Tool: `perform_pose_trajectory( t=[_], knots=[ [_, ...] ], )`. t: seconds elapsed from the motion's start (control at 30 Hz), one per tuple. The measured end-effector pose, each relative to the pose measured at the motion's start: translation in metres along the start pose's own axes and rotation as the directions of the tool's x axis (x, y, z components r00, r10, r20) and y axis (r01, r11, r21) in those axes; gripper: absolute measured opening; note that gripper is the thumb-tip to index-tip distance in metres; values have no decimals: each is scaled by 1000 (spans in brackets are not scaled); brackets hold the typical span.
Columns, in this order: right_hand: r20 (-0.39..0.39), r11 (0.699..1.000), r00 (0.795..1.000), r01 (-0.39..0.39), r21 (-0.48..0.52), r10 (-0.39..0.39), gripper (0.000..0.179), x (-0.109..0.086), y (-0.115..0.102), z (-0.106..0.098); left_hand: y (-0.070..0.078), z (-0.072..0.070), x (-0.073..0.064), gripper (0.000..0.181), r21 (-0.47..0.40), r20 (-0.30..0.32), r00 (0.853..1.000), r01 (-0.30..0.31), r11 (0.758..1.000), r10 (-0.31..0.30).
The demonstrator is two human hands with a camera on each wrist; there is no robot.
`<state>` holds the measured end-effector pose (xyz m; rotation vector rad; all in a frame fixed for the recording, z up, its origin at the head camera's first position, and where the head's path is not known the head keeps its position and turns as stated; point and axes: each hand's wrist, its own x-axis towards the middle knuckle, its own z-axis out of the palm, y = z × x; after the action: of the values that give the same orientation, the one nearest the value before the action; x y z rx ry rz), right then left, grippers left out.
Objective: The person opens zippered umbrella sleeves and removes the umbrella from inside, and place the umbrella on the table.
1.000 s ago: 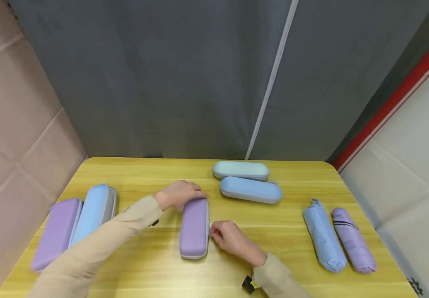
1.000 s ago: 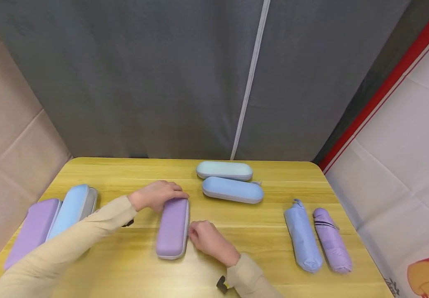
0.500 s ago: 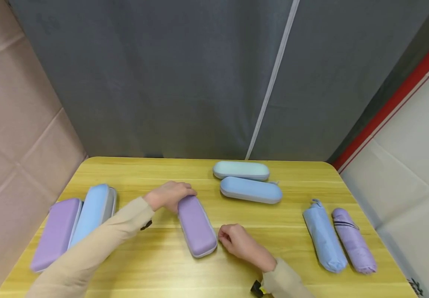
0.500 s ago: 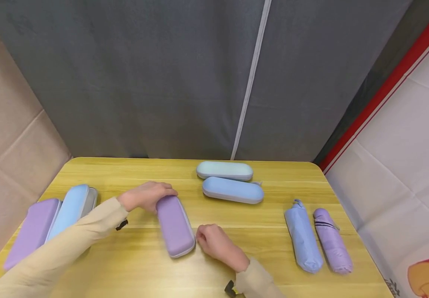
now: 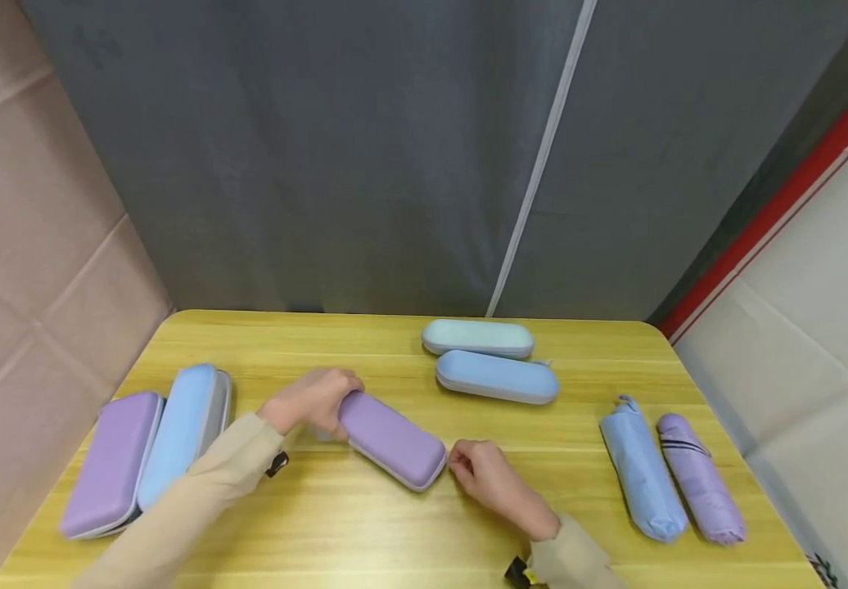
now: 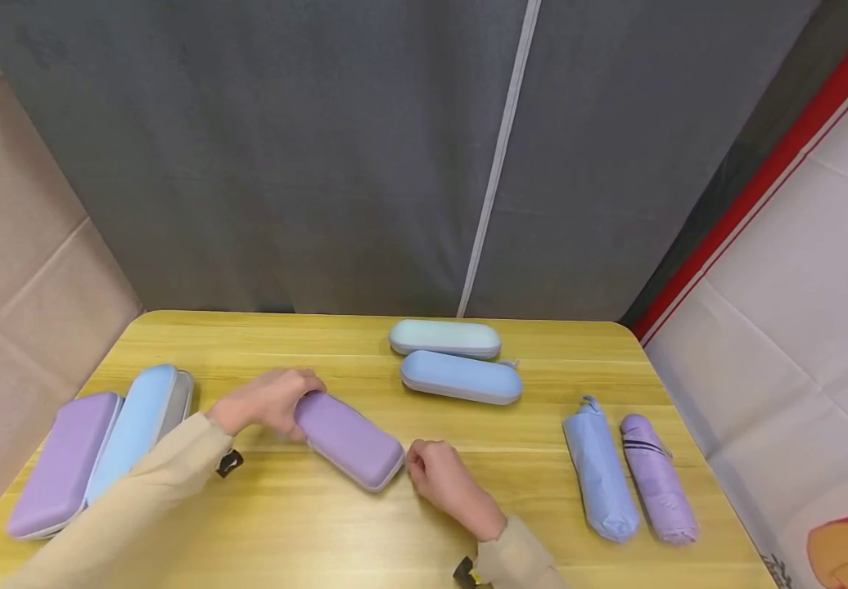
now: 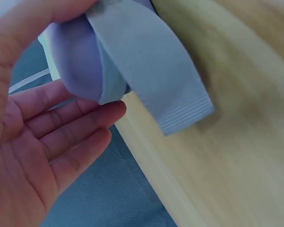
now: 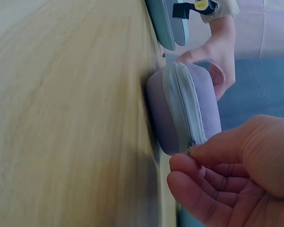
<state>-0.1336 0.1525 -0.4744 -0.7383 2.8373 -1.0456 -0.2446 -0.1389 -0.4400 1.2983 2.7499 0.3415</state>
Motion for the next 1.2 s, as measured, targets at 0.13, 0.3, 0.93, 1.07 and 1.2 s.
perform_pose_trajectory(
  t=[0.13,0.3,0.93,1.07,1.2],
  knots=[
    [-25,1000,1000,-11,-15,11,8,0,2,-1,4,2,-6,54,-21,-29,999,13,1000,-14],
    [-28,1000,1000,5,-27,-6,8,-1,4,-3,9,4,-11,51,-30,-48,998,42,999,-43],
    [-121,1000,993,3,-16,-5,16,-3,-11,10,18,12,-19,46,-47,-98,980,167,985,-171],
    [-218,1000,976,-16,-24,10,14,0,-14,16,21,16,-23,46,-43,-142,969,197,979,-201],
    [-294,999,955,-44,-11,38,13,3,-13,20,22,21,-29,54,-87,-188,958,202,975,-216]
  ],
)
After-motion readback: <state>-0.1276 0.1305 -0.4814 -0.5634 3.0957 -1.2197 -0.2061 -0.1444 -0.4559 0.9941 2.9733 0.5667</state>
